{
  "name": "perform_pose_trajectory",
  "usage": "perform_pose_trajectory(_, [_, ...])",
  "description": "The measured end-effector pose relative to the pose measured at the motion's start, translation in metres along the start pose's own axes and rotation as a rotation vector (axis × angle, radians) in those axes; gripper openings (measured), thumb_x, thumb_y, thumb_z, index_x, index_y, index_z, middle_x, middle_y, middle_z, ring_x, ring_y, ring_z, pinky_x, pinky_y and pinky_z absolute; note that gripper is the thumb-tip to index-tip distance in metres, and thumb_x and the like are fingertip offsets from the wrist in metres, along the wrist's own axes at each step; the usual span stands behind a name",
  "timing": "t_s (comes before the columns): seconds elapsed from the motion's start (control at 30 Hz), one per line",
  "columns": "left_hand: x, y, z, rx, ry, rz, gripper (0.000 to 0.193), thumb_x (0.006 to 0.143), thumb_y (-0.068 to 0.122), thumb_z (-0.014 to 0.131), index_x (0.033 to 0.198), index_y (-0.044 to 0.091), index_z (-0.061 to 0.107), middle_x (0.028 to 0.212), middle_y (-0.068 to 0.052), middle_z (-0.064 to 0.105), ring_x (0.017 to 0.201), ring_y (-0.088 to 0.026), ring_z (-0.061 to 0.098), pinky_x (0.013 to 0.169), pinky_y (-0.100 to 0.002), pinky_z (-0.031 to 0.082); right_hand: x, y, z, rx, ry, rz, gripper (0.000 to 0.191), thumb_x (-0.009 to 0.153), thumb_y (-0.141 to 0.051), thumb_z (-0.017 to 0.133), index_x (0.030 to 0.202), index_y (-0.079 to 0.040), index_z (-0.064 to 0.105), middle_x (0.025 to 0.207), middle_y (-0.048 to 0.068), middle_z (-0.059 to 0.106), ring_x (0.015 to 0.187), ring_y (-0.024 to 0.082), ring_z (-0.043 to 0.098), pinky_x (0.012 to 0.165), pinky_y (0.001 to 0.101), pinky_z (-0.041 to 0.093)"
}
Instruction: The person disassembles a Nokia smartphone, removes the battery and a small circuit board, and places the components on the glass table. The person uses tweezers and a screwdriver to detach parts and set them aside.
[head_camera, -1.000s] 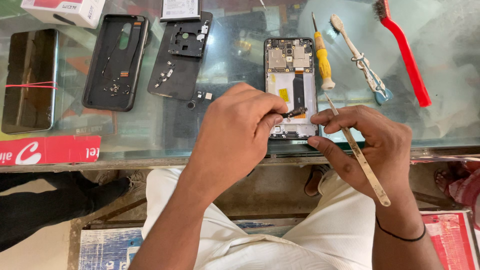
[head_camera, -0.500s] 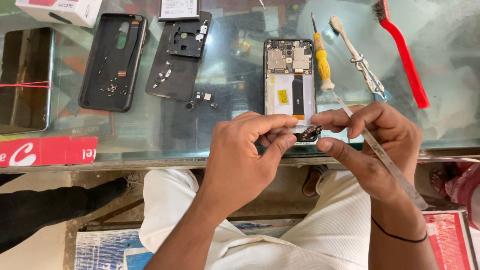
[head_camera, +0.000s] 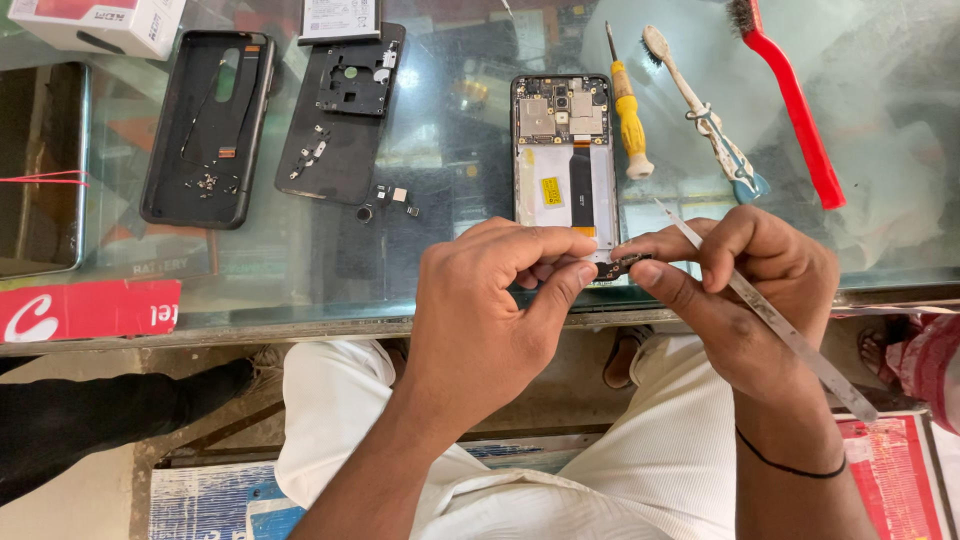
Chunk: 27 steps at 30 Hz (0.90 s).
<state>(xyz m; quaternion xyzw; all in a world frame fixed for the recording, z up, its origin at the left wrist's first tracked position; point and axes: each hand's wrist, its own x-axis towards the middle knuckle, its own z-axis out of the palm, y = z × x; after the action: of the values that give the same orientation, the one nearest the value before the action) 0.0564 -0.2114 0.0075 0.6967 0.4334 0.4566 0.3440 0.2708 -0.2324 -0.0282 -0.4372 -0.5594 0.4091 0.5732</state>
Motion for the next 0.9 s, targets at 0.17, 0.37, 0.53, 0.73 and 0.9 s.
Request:
perform_pose_trajectory(0.17, [0.002, 0.000, -0.001, -0.020, -0.008, -0.026, 0.013, 0.089, 0.010, 0.079, 0.100, 0.006, 0.077, 0.078, -0.005, 0.074, 0.068, -0.014, 0.068, 0.065, -0.027, 0.055, -0.003, 0.001, -0.003, 0.022, -0.005, -0.021, 0.042, 0.089, 0.019, 0.075, 0.077, -0.009, 0.047, 0.084, 0.012, 0.070, 0.098, 0.024, 0.077, 0.084, 0.0294, 0.061])
perform_pose_trajectory(0.37, [0.002, 0.001, -0.001, -0.115, -0.032, -0.105, 0.012, 0.090, 0.011, 0.078, 0.099, 0.004, 0.078, 0.076, -0.004, 0.074, 0.066, -0.010, 0.066, 0.065, -0.025, 0.053, -0.004, 0.007, -0.007, -0.023, 0.041, -0.038, 0.046, 0.088, 0.020, 0.080, 0.076, -0.009, 0.046, 0.081, 0.009, 0.067, 0.092, 0.017, 0.074, 0.078, 0.0261, 0.061])
perform_pose_trajectory(0.53, [0.001, 0.006, -0.001, -0.253, -0.056, -0.210, 0.014, 0.090, 0.012, 0.078, 0.102, 0.003, 0.079, 0.081, -0.004, 0.077, 0.071, -0.009, 0.066, 0.068, -0.023, 0.055, -0.008, 0.003, -0.007, 0.075, 0.108, -0.013, 0.043, 0.083, 0.018, 0.078, 0.077, -0.011, 0.047, 0.073, 0.001, 0.059, 0.086, 0.014, 0.074, 0.080, 0.0267, 0.062])
perform_pose_trajectory(0.73, [-0.009, 0.024, -0.012, -0.231, -0.075, -0.096, 0.019, 0.091, 0.010, 0.078, 0.109, 0.005, 0.077, 0.100, -0.005, 0.078, 0.089, -0.013, 0.075, 0.080, -0.026, 0.060, -0.030, -0.007, 0.003, 0.371, 0.242, 0.087, 0.036, 0.094, 0.020, 0.071, 0.083, -0.004, 0.047, 0.083, 0.021, 0.070, 0.080, 0.023, 0.074, 0.076, 0.0290, 0.061])
perform_pose_trajectory(0.9, [-0.021, 0.040, -0.012, -0.106, -0.020, 0.127, 0.020, 0.093, 0.004, 0.080, 0.111, 0.008, 0.075, 0.100, -0.003, 0.076, 0.091, -0.015, 0.075, 0.079, -0.024, 0.062, -0.057, -0.028, 0.013, 0.569, 0.298, 0.186, 0.039, 0.097, 0.021, 0.068, 0.080, -0.004, 0.044, 0.085, 0.027, 0.070, 0.079, 0.029, 0.075, 0.075, 0.0311, 0.060])
